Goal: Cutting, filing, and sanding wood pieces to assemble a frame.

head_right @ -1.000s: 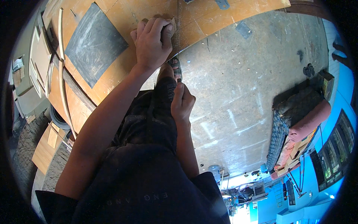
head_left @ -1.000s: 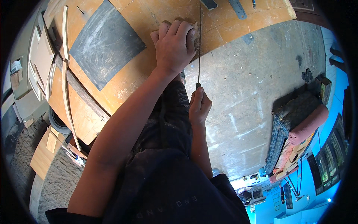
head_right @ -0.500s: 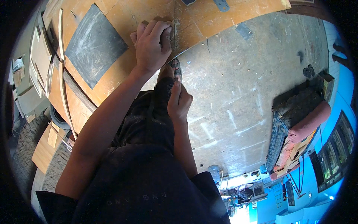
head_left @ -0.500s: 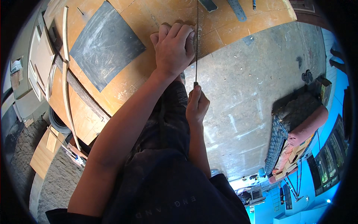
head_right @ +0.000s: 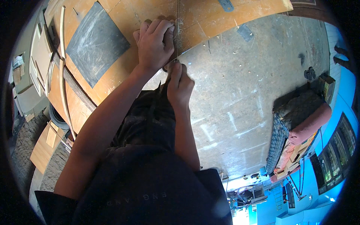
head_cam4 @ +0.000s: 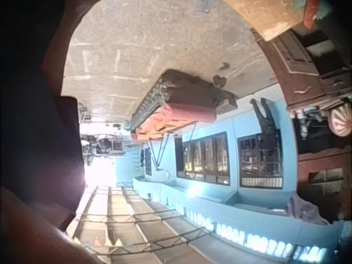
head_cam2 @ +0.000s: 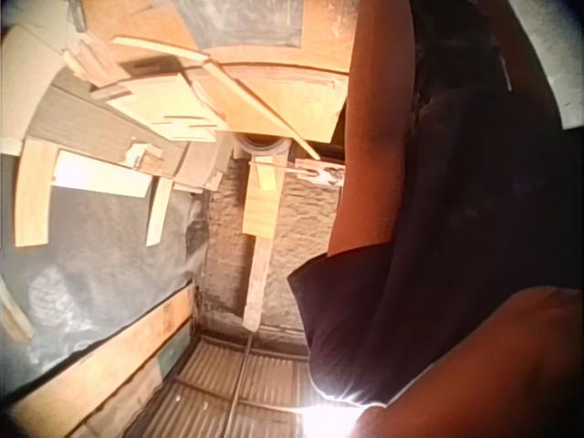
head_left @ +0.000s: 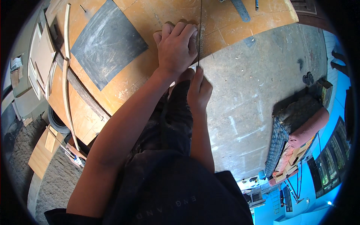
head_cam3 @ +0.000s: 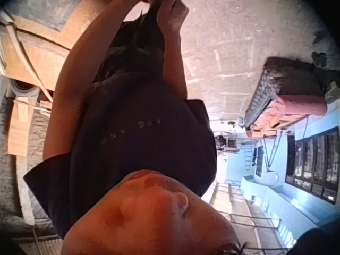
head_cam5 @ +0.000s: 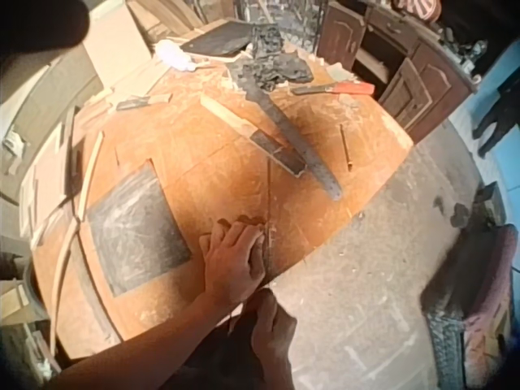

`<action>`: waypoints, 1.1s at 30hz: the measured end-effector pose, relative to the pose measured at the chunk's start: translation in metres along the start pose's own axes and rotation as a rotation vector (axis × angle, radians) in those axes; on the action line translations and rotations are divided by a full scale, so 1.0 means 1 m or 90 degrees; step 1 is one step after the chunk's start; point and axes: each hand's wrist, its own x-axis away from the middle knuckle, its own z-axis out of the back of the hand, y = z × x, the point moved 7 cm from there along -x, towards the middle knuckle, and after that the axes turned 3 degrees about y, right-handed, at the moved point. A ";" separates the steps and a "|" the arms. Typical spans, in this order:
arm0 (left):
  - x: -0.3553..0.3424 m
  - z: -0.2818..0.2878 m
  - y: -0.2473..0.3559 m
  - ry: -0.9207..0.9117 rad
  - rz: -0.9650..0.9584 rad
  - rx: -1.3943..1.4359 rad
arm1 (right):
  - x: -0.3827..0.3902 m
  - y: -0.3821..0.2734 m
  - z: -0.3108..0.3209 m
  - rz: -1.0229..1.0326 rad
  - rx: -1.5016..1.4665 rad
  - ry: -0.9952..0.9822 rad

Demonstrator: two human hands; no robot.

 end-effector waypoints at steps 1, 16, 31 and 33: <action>-0.001 -0.001 -0.001 -0.003 0.001 0.004 | -0.012 -0.006 -0.003 -0.036 -0.002 -0.023; -0.001 -0.003 -0.002 0.006 0.001 0.015 | 0.008 0.016 0.004 0.052 -0.011 0.017; 0.000 0.002 0.000 0.007 0.001 0.026 | 0.067 0.016 0.023 -0.003 -0.021 0.031; 0.000 0.003 -0.003 -0.010 0.002 0.011 | 0.052 0.007 0.016 0.002 -0.043 0.050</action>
